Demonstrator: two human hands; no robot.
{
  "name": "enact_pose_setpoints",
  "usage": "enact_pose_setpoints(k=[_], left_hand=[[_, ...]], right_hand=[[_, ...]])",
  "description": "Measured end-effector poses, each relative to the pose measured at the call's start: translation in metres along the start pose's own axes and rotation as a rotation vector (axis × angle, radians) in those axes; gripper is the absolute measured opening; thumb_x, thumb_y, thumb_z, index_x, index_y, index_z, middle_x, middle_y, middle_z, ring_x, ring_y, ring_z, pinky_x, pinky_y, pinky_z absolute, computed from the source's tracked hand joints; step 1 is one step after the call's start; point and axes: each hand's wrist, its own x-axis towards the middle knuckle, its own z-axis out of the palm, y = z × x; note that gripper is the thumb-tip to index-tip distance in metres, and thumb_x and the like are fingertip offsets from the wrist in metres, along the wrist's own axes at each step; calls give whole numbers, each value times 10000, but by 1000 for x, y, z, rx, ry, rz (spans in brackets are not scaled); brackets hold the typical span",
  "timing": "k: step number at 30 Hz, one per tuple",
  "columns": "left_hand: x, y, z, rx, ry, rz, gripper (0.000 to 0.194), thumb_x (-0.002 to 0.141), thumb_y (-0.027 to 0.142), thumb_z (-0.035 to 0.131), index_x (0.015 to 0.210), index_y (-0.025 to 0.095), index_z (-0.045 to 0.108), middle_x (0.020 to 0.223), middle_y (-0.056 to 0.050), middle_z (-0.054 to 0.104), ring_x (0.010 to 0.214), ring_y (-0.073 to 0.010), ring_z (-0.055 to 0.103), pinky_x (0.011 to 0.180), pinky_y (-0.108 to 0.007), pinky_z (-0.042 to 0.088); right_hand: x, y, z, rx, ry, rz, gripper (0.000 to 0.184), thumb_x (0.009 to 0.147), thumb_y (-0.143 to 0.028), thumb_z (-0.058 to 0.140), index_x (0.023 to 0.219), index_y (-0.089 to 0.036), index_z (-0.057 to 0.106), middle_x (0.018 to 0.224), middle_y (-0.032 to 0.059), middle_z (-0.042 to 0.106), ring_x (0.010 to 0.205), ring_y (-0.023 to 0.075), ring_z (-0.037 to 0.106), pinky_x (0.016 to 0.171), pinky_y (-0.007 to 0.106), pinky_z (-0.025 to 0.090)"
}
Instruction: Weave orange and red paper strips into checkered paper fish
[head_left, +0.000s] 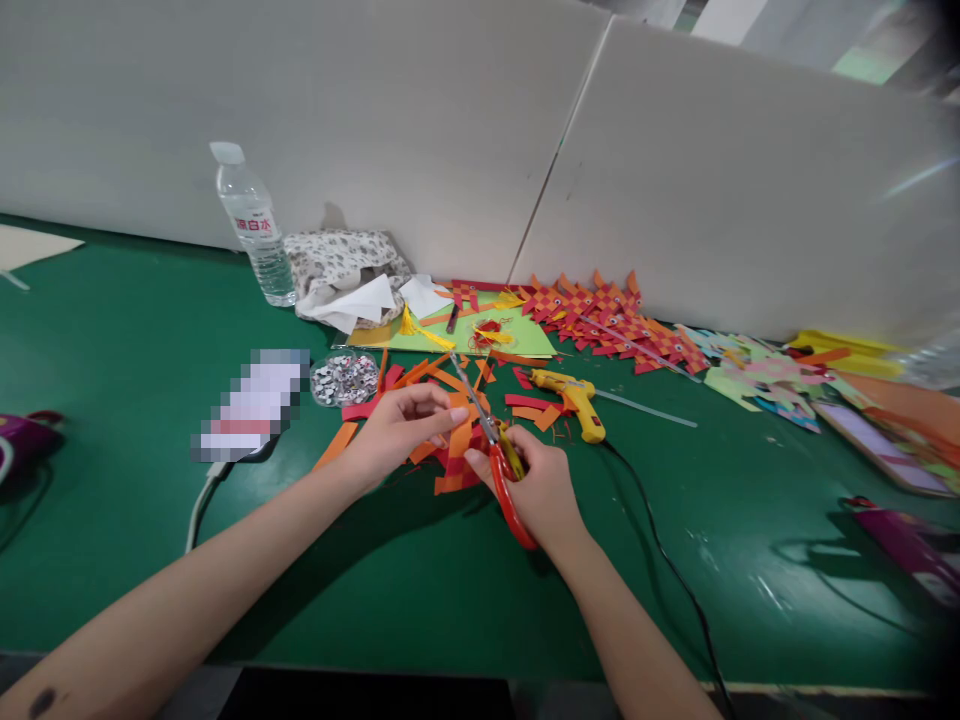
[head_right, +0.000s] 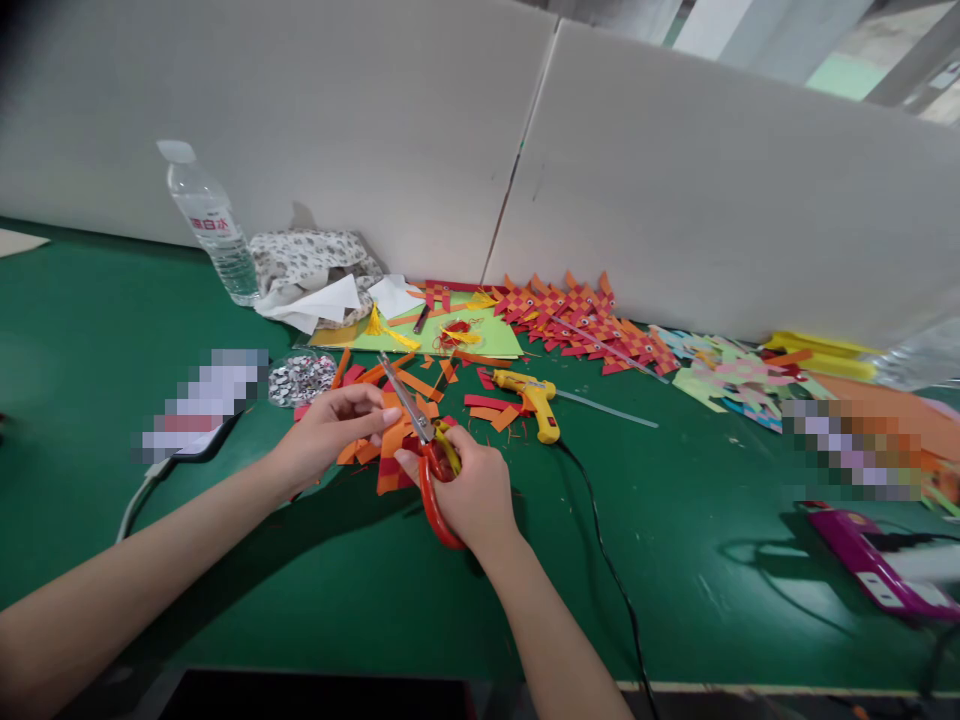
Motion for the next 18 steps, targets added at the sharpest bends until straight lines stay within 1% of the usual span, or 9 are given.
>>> enact_pose_setpoints(k=[2, 5, 7, 10, 14, 18], left_hand=[[0, 0, 0, -4, 20, -22, 156, 643, 281, 746, 662, 177, 631, 590, 29, 581, 503, -67, 528, 513, -179, 466], [2, 0, -1, -34, 91, -19, 172, 650, 302, 742, 689, 188, 619, 602, 42, 563, 539, -67, 532, 570, -186, 482], [2, 1, -2, -56, 135, -1, 175, 668, 311, 731, 705, 193, 607, 640, 46, 558, 585, -66, 535, 619, -186, 487], [3, 1, -4, -58, 152, 25, 171, 693, 325, 711, 741, 196, 610, 713, 38, 573, 652, -71, 541, 663, -189, 476], [3, 0, -5, -34, 181, 40, 183, 698, 326, 708, 778, 182, 630, 780, 14, 605, 706, -83, 548, 684, -197, 453], [4, -1, -6, -25, 208, 94, 207, 683, 303, 727, 813, 182, 620, 742, 23, 612, 690, -77, 548, 650, -180, 434]], right_hand=[[1, -1, -2, -22, 26, 10, 339, 722, -467, 590, 621, -220, 381, 485, -74, 385, 444, 88, 317, 459, 197, 276], [3, -2, -5, -118, 44, 32, 320, 725, -476, 564, 650, -225, 380, 487, -69, 419, 438, 99, 375, 457, 199, 279], [4, -3, -6, -193, 28, 45, 312, 724, -490, 550, 670, -227, 389, 497, -63, 454, 444, 111, 425, 458, 201, 275], [3, -4, -4, -256, -29, 56, 298, 725, -499, 544, 717, -230, 417, 509, -61, 484, 475, 128, 485, 471, 203, 270], [2, -4, -1, -288, -52, 59, 302, 716, -506, 558, 769, -231, 445, 524, -61, 498, 497, 136, 505, 485, 210, 264], [3, -3, -1, -293, -53, 70, 308, 715, -510, 559, 754, -231, 434, 521, -61, 497, 498, 138, 504, 487, 212, 264]])
